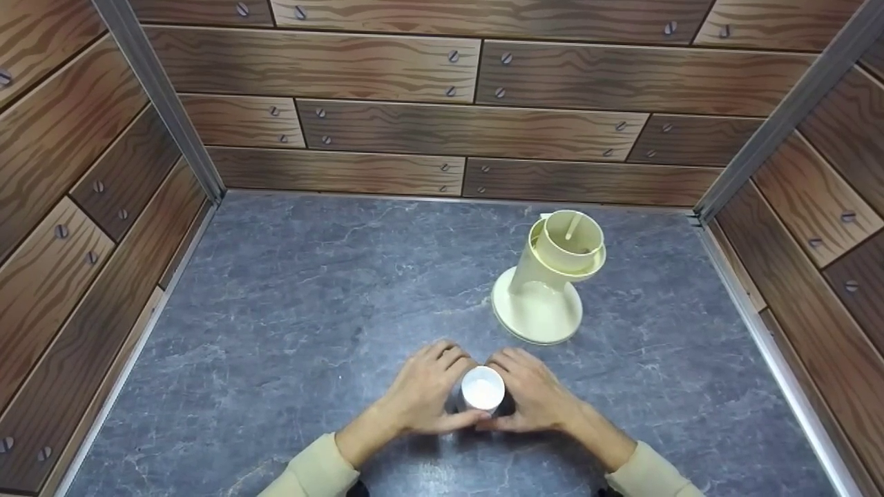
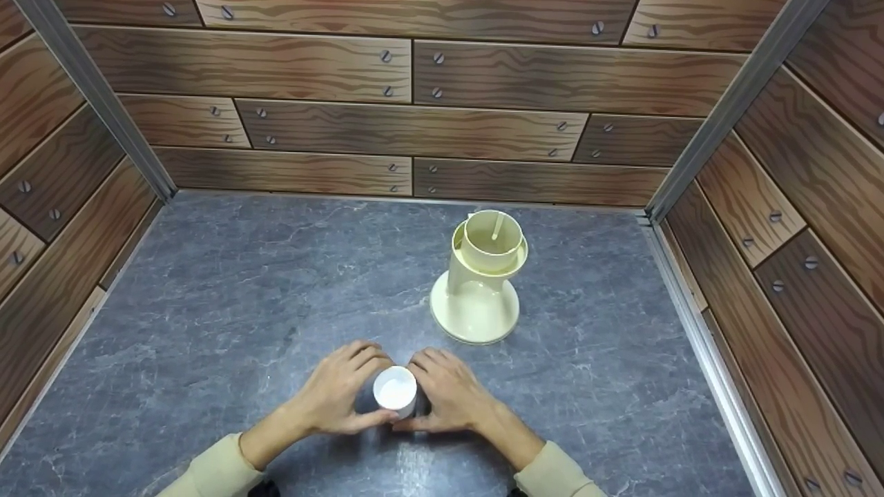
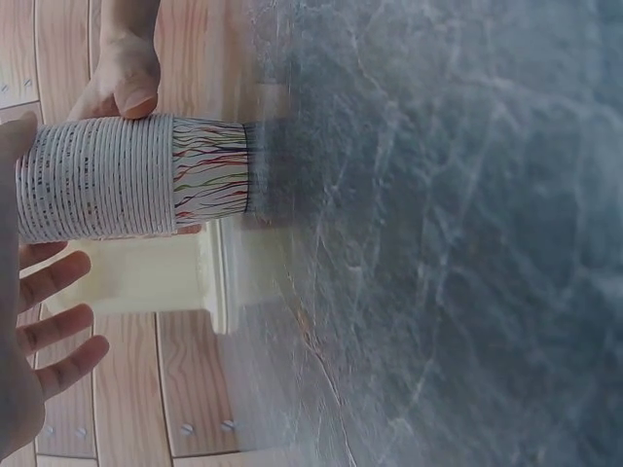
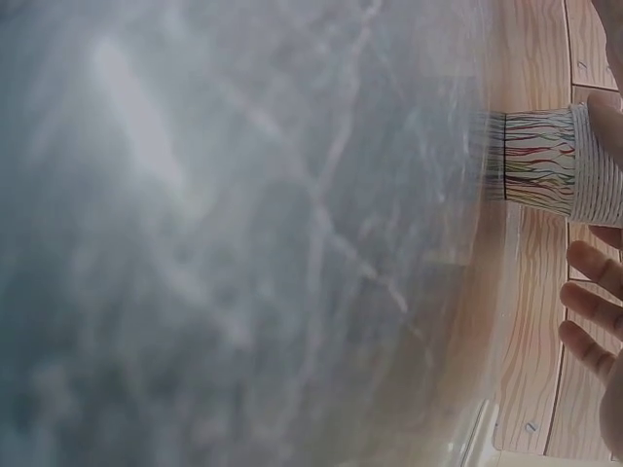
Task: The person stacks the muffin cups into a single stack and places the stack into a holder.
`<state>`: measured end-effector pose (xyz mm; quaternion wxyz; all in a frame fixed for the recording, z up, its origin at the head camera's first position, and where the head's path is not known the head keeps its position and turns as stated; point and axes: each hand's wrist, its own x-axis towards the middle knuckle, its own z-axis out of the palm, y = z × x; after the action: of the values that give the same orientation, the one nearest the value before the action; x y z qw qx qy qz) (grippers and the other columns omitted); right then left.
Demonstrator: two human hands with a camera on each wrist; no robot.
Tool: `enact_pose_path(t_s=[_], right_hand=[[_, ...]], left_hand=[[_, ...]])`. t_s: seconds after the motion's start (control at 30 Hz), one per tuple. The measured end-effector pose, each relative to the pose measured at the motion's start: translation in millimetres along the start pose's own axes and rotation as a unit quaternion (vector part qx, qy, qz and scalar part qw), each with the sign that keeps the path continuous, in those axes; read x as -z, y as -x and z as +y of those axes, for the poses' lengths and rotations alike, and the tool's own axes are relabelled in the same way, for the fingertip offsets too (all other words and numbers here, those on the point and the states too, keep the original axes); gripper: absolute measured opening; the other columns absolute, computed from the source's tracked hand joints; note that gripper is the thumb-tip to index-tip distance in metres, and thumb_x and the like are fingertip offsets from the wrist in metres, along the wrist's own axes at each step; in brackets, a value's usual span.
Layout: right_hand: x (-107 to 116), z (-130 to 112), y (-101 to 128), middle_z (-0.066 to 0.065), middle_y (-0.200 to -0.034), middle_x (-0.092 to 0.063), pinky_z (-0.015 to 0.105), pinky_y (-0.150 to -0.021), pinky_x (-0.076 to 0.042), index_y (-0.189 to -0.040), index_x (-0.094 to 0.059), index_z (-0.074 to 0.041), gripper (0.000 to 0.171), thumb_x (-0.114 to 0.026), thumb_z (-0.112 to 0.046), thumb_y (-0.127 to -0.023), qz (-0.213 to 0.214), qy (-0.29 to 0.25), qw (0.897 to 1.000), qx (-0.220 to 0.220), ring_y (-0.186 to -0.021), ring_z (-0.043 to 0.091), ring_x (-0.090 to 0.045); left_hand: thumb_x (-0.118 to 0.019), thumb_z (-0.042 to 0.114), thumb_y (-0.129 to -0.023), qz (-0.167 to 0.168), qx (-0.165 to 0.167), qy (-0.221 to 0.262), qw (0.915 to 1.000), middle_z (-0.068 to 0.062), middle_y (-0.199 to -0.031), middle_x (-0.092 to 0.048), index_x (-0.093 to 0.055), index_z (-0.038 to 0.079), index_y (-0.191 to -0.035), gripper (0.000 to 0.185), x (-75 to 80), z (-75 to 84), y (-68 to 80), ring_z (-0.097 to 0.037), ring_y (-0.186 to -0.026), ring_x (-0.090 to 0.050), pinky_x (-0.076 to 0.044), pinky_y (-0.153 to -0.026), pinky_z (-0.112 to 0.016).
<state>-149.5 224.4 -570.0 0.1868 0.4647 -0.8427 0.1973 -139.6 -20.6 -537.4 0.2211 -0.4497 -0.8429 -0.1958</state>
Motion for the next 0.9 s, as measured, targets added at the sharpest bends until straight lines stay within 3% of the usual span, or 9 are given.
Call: enact_pose_path(t_s=[0.3, 0.9], right_hand=[[1.8, -3.3, 0.3, -0.006, -0.106, -0.059, 0.035, -0.087, -0.046, -0.111, -0.064, -0.016, 0.073, -0.078, -0.074, -0.07, -0.05, -0.003, 0.998, -0.044, -0.099, 0.015, -0.056], [1.2, -3.9, 0.3, -0.004, -0.107, -0.06, 0.036, -0.089, -0.046, -0.114, -0.064, -0.014, 0.076, -0.079, -0.073, -0.069, -0.059, 0.009, 0.997, -0.05, -0.099, 0.016, -0.056]], left_hand=[[-0.062, 0.072, -0.085, -0.003, 0.005, 0.005, 1.0, 0.0, -0.109, -0.063, -0.066, 0.015, -0.111, 0.063, -1.0, -0.9, 1.7, -0.02, -0.108, -0.057, -0.052, -0.089, -0.036], [-0.059, 0.074, -0.086, -0.009, 0.008, -0.005, 0.9999, 0.0, -0.11, -0.062, -0.066, 0.015, -0.113, 0.066, -0.5, -0.6, 2.3, -0.02, -0.109, -0.057, -0.052, -0.09, -0.037]])
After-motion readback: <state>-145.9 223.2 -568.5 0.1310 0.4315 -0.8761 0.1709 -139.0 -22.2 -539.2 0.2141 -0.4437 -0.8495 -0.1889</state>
